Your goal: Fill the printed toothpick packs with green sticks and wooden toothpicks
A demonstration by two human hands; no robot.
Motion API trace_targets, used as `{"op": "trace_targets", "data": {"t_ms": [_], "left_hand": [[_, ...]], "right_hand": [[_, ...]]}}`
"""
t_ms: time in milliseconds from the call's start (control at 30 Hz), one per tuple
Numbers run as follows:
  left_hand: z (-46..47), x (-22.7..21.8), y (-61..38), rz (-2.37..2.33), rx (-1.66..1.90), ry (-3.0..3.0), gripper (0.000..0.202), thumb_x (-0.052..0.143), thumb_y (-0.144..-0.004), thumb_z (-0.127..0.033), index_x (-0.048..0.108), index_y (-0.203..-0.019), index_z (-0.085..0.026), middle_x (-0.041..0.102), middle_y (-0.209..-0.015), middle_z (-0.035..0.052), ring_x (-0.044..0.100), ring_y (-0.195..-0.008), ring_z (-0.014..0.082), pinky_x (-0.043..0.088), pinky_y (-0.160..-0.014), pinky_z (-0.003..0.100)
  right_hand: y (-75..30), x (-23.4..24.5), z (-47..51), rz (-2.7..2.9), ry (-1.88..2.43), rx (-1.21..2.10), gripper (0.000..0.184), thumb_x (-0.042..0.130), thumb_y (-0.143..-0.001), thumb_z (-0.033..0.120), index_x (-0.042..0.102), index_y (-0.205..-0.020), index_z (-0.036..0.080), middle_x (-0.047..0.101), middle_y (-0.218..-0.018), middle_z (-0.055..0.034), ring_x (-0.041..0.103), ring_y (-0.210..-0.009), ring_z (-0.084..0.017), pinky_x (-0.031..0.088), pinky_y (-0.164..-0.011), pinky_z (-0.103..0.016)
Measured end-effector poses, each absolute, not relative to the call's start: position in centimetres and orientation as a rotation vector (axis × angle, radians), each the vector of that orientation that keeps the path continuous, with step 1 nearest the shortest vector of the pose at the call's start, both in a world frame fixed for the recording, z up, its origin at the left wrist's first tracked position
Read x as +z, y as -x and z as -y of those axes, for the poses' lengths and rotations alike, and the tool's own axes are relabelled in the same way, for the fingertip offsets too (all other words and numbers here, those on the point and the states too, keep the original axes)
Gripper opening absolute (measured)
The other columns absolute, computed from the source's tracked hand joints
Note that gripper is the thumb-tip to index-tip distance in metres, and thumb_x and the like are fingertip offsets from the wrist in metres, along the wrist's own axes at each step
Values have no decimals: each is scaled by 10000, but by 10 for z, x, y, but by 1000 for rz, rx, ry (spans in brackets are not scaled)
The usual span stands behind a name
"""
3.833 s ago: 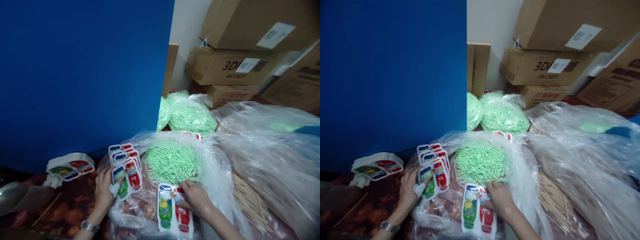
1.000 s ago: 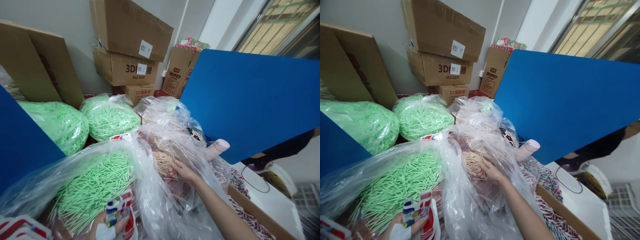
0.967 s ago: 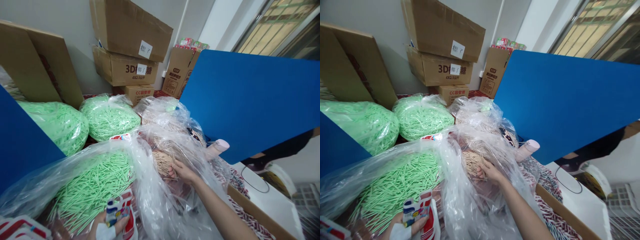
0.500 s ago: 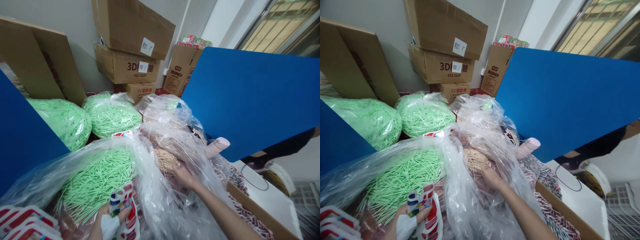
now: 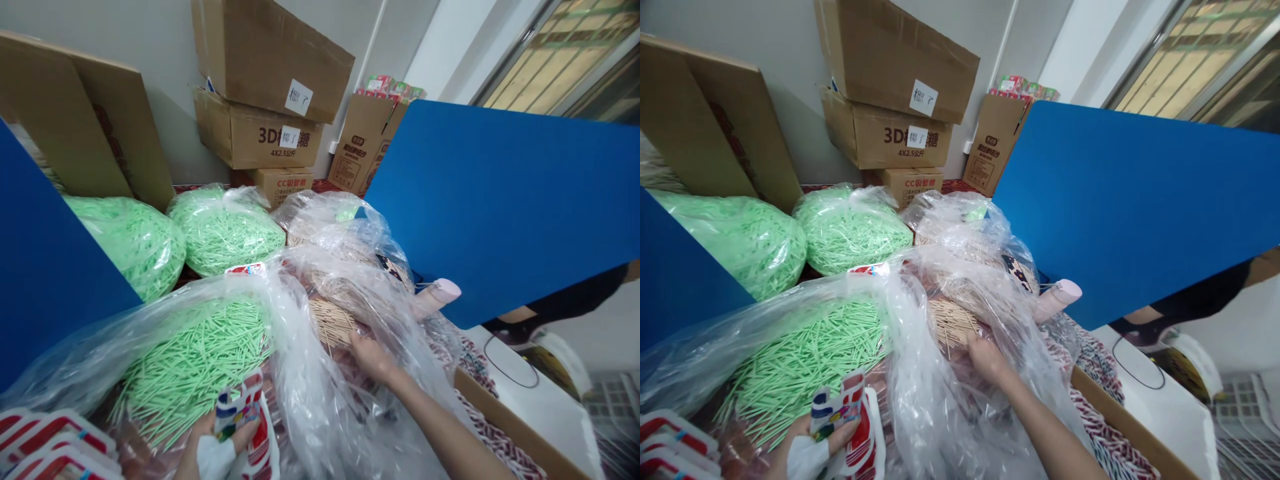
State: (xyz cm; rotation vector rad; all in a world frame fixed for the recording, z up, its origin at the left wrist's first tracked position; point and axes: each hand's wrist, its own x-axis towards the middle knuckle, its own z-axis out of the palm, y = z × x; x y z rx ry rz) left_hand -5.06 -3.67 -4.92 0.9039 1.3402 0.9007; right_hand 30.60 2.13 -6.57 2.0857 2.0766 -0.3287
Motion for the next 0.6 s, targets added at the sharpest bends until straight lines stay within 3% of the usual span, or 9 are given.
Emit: {"op": "trace_targets", "data": {"t_ms": [167,367,600], "left_hand": [[36,-49,46,-1324,908,-891,327,827,-496,-419,661,-592,-155,719,-551,51,656,-536,235,535,-527,292],[35,-57,48,-1345,909,-941,351,824,-500,-436,683,-617,-137,727,-568,65,658,-542,239,534,-527,294],[35,-55,51,-1345,902,-915,338,816,-507,-437,682,-611,-144,728,-572,70,666,-551,242,540,-525,286]], "right_hand": [[-322,-70,-49,-1899,-2362,-325,285,262,-944,132,498,-1102,106,662,-1006,-150,642,-905,-199,412,-742,-262],[-313,-85,-66,-1764,-2546,-363,288,297,-886,42,553,-1013,80,611,-1046,-230,625,-955,-257,420,-804,-344],[-307,-61,-59,-1923,-2789,-629,203,354,-876,100,543,-945,129,595,-1008,-181,592,-978,-252,420,-874,-391]]}}
